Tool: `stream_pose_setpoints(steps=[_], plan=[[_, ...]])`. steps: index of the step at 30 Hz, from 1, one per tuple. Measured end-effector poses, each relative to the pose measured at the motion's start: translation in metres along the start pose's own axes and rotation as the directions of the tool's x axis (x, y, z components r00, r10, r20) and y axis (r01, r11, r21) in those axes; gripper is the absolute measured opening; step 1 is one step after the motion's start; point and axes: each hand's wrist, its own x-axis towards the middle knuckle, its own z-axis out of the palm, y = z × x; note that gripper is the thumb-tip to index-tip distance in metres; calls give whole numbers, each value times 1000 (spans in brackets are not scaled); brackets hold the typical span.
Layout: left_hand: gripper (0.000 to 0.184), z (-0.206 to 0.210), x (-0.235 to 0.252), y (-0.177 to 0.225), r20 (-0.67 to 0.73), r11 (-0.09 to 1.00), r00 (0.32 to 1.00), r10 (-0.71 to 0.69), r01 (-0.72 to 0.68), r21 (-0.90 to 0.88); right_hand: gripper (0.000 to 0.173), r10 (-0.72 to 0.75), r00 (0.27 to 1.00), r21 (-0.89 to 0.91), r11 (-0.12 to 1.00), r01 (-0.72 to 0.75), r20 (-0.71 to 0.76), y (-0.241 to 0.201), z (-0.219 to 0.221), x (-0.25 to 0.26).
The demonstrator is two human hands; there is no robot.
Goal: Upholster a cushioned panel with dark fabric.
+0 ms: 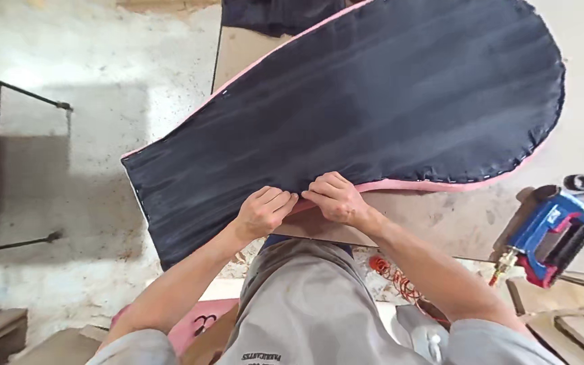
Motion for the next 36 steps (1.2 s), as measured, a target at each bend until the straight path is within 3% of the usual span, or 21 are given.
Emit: stream_pose_setpoints(steps=[7,10,15,25,31,36], plan=[[19,2,-2,-3,20,998,999,33,-31,-60,23,-97,995,19,995,97,5,7,4,-8],[18,-1,-3,-3,11,998,1000,11,-11,-55,21,-28,1000,38,999,27,5,5,1,-5],[21,-3,-1,-7,13,994,1000,28,-26,-102,18,73,990,-40,996,-78,-125,-8,10,-12],[24,1,1,-23,131,964,972,193,-163,-213,22,-43,990,-117,993,27,-133,-7,23,-24],[22,-10,22,-34,264,936,905,334,-286,-205,23,-1,993,-176,984,-20,-122,-17,18,-19],[35,-27,40,-43,469,892,759,452,-376,-252,24,83,993,-201,975,-99,-87,-30,13,-22]])
